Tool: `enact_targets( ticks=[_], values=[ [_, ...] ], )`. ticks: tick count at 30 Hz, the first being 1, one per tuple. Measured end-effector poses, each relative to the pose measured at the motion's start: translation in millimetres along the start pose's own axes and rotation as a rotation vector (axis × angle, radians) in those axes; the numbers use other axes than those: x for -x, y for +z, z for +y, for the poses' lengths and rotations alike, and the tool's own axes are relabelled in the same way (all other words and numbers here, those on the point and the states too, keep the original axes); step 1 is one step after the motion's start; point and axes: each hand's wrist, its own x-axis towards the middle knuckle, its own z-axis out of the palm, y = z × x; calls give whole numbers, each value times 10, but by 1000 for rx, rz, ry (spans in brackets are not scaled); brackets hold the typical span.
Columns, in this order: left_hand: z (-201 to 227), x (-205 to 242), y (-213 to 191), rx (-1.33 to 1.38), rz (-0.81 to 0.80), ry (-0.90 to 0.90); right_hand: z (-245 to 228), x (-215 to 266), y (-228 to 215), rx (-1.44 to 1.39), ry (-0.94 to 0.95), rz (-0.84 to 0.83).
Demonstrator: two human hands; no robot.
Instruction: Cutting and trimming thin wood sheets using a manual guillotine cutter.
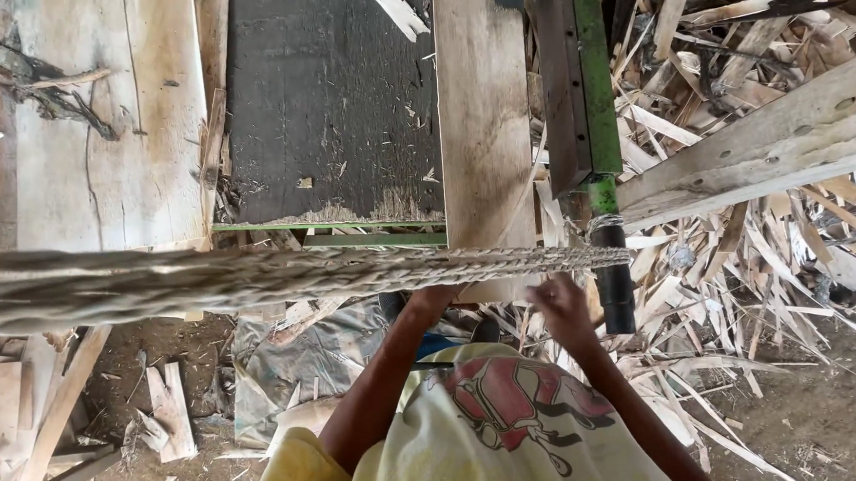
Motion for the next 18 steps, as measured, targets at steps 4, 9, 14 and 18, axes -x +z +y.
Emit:
enact_targets(
  ticks=[4,9,14,18],
  values=[
    [917,136,-649,684,-151,-192,-572,-178,413,314,-410,-67],
    [402,41,-255,522,-51,-111,-868,-264,541,572,-506,-259],
    [332,-207,-17,732,78,-215,-637,-183,476,694,-530,-286],
    [241,-421,-148,1127,124,-425,-754,90,244,658,-463,-441]
  ],
)
